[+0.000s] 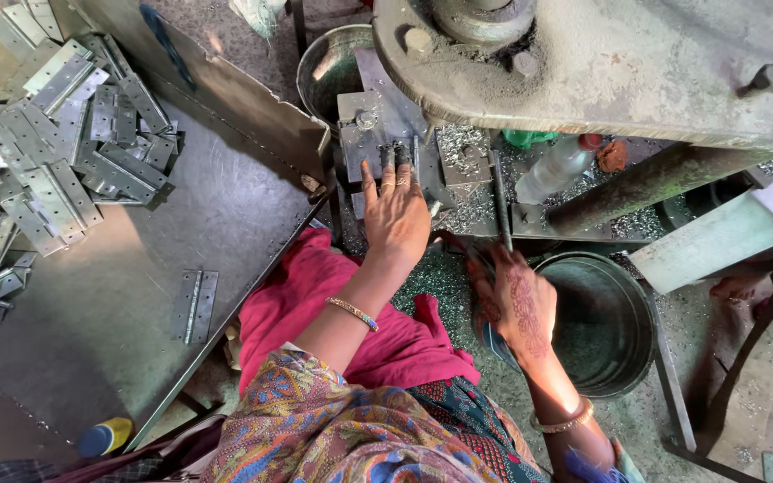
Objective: The person places metal hinges one by one into a manual press machine, operates the machine using a handle, and then moves the processed hinges into a bin.
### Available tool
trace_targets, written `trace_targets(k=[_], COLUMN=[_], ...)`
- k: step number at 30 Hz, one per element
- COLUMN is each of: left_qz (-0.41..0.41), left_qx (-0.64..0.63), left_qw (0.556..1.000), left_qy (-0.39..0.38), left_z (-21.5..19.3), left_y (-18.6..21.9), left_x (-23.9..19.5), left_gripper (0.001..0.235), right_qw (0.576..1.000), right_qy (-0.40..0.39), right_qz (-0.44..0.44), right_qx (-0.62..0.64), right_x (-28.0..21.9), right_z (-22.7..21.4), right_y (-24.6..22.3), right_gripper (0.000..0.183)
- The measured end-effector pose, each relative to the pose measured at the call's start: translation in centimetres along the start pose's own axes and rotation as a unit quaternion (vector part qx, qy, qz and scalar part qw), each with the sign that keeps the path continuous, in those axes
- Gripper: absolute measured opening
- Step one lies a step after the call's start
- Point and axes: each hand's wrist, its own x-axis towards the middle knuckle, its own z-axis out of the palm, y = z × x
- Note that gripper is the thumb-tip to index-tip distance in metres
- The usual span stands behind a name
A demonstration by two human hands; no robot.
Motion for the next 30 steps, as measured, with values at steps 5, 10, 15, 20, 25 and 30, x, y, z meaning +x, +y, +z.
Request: trace_targets(k=[5,10,15,20,25,30], left_qz=[0.003,-0.004,0.010,0.003,0.015,0.035], left_qx=[-0.042,-0.064,-0.028,-0.043,-0.043,-0.033], left_qw=[0.998,0.997,0.999,0.998,0.998,0.999], left_qy=[0.038,0.040,0.044,0.050,0.036,0.009], left_z=[-0.1,0.1,0.5,0.4,-0.8,-1.6], left_y=[-0.6,-0.5,-0.5,-0.6,-0.7,-1.3], left_x=[-0.1,-0.3,-0.2,0.1,-1.5,-2.7], left_gripper=[0.048,0.050,0.044,0.043,0.045,0.039], right_qw=[0.995,0.986,0.986,0.986,0.987,0.969], right_qy=[-0.077,-0.150,-0.147,-0.124,-0.130,-0.210], right_qz=[0.038,0.051,0.044,0.104,0.091,0.122], right_qx=[0.042,-0.043,-0.068,-0.031,0.034,-0.035], right_x=[-1.7,0.3,1.3,-1.8,-1.7,1.9], right_z=[3.7,0.8,-0.6,4.8,6.7,0.6], right_y=[3.0,1.3,-0.2,2.7,4.9,0.9], right_gripper=[0.042,0.048,0.051,0.049,0.041,0.056])
